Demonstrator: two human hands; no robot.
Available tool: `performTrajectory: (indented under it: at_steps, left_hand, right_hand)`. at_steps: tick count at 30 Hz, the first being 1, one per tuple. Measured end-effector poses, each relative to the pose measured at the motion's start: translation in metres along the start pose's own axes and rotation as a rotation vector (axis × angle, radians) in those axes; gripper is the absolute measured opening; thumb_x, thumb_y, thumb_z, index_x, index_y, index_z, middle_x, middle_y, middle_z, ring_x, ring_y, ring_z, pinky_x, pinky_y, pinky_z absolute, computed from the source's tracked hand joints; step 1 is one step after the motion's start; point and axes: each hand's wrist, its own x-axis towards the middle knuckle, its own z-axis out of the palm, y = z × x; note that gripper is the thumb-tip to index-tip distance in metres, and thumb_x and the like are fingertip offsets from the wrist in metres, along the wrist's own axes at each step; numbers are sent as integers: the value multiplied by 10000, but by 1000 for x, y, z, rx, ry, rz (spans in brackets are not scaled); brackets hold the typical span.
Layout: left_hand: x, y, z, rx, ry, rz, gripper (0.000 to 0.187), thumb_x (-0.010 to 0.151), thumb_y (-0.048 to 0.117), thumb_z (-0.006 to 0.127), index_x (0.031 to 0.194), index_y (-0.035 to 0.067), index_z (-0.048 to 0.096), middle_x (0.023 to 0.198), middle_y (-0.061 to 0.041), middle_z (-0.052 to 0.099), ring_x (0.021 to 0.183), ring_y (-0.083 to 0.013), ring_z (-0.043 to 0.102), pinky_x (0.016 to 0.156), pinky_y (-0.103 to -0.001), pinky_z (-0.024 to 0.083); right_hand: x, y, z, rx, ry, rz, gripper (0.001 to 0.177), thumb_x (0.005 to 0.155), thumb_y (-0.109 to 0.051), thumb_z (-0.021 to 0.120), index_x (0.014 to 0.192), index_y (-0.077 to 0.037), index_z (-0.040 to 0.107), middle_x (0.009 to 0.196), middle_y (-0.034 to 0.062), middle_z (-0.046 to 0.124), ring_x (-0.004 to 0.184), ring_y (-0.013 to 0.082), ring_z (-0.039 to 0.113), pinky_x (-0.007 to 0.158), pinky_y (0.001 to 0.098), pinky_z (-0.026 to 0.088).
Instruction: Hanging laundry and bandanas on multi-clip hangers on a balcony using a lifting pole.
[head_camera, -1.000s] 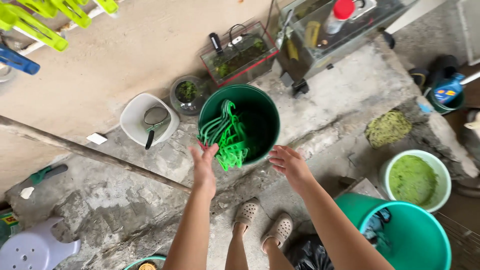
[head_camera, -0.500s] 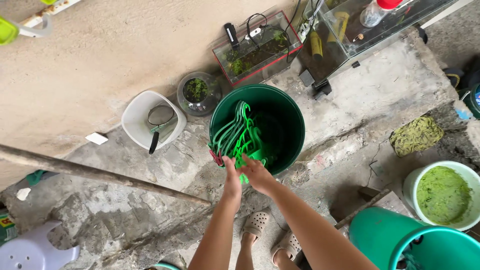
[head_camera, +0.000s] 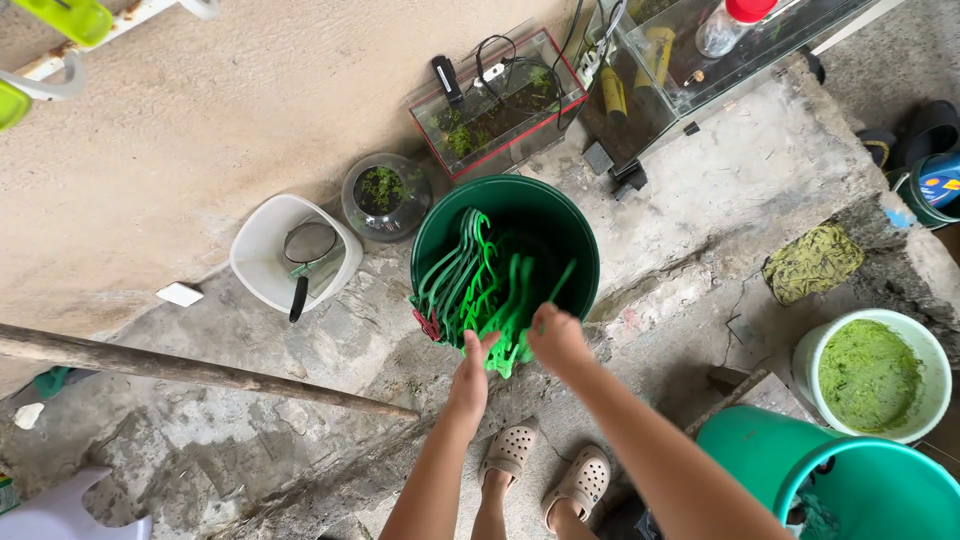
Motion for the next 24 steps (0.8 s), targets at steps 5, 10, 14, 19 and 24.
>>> performTrajectory:
  at_steps: [5, 10, 14, 19, 24]
  left_hand:
    - [13, -2, 7, 73, 113, -35, 1001, 870, 808, 128, 1517, 133, 489, 1611, -102, 413, 1477, -306, 393, 1206, -479, 267]
    - [7, 28, 22, -59, 157, 158, 901, 952, 726, 275, 1489, 32, 477, 1544, -140, 521, 1450, -263, 465, 1190, -381, 311]
    - [-13, 95, 26, -102, 104, 202, 839, 974, 673, 310, 1435, 10, 538, 1457, -154, 605, 1341, -278, 561, 1142, -389, 380]
    - [-53, 181, 31, -69, 170, 332, 731, 971, 592, 451, 1446, 42, 526, 1350, -181, 636, 1203, -316, 592, 1059, -411, 444]
    - [-121, 267, 86, -209, -190, 662, 523, 1020, 423, 514, 1414, 80, 529, 1387, -5, 600, 1288, -148, 550, 1048, -308, 418]
  right_hand:
    - [-21, -30, -132, -215, 308, -90, 275, 1001, -183, 562, 1270, -139, 603, 822, 156, 734, 687, 294, 699, 591, 427, 579]
    - [-68, -20, -241, -191, 439, -120, 289, 1046, -205, 572, 1319, -175, 664, 819, 141, 735, 672, 255, 679, 620, 415, 558]
    - [-104, 23, -296, 349, 515, -190, 239, 1031, -126, 582, 1229, -93, 711, 921, 84, 709, 809, 176, 622, 754, 355, 514]
    - [-173, 60, -341, 892, 395, -260, 234, 1018, -62, 549, 1216, -8, 662, 1072, 41, 690, 1009, 125, 638, 924, 279, 493]
    - [-277, 94, -370, 1176, 424, -249, 249, 1014, -50, 538, 1235, 6, 638, 1100, 85, 691, 1026, 180, 646, 893, 341, 505]
